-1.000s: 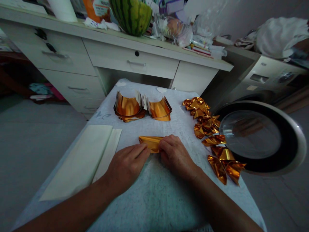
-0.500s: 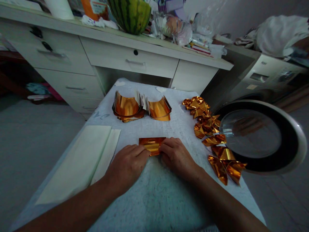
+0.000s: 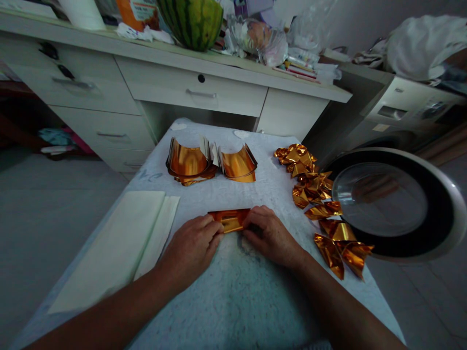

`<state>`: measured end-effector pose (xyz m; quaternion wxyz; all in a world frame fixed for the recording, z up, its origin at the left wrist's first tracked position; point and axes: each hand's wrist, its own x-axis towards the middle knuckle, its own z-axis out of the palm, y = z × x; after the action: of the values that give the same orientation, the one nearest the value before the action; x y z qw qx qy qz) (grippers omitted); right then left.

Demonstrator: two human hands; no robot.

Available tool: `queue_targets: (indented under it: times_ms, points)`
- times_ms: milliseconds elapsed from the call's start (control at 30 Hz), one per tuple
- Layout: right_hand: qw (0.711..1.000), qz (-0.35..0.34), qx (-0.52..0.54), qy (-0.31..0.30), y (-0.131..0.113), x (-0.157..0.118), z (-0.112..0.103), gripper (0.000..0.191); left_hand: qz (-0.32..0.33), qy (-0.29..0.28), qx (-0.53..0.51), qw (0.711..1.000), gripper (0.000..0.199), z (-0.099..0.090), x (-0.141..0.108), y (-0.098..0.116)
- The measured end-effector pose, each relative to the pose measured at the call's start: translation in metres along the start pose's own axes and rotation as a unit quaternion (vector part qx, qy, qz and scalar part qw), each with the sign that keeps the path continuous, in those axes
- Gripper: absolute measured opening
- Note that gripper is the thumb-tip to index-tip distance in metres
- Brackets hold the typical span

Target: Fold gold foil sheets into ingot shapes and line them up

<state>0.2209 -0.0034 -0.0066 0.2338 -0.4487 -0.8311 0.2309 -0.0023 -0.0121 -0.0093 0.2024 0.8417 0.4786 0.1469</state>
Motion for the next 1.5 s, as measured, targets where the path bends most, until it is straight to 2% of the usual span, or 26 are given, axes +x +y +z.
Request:
queue_targets:
  times_ms: [267, 533, 933, 1100, 1300, 1500]
  points:
    - [1.000, 0.013, -0.012, -0.004, 0.001, -0.001, 0.001, 0.009, 0.019, 0.011, -0.017, 1.000, 0.019, 0.000, -0.001, 0.002]
    - [0.999, 0.054, -0.003, -0.004, -0.001, 0.001, -0.003, 0.007, -0.034, 0.008, 0.008, 0.999, 0.019, -0.001, 0.000, 0.000]
    - [0.987, 0.146, -0.059, 0.024, -0.002, 0.007, 0.005, 0.010, -0.079, 0.001, 0.010, 0.997, 0.015, -0.007, 0.001, 0.005]
    - [0.983, 0.162, -0.076, 0.031, -0.005, 0.010, 0.007, 0.011, -0.071, 0.000, 0.000, 0.997, 0.021, -0.010, 0.001, 0.006]
    - [0.979, 0.179, -0.088, 0.029, -0.006, 0.010, 0.007, 0.013, -0.110, -0.015, 0.033, 0.993, 0.019, -0.011, 0.002, 0.005]
    - [0.978, 0.188, -0.091, 0.026, -0.007, 0.010, 0.006, 0.014, -0.116, -0.020, 0.057, 0.991, 0.018, -0.012, 0.003, 0.006]
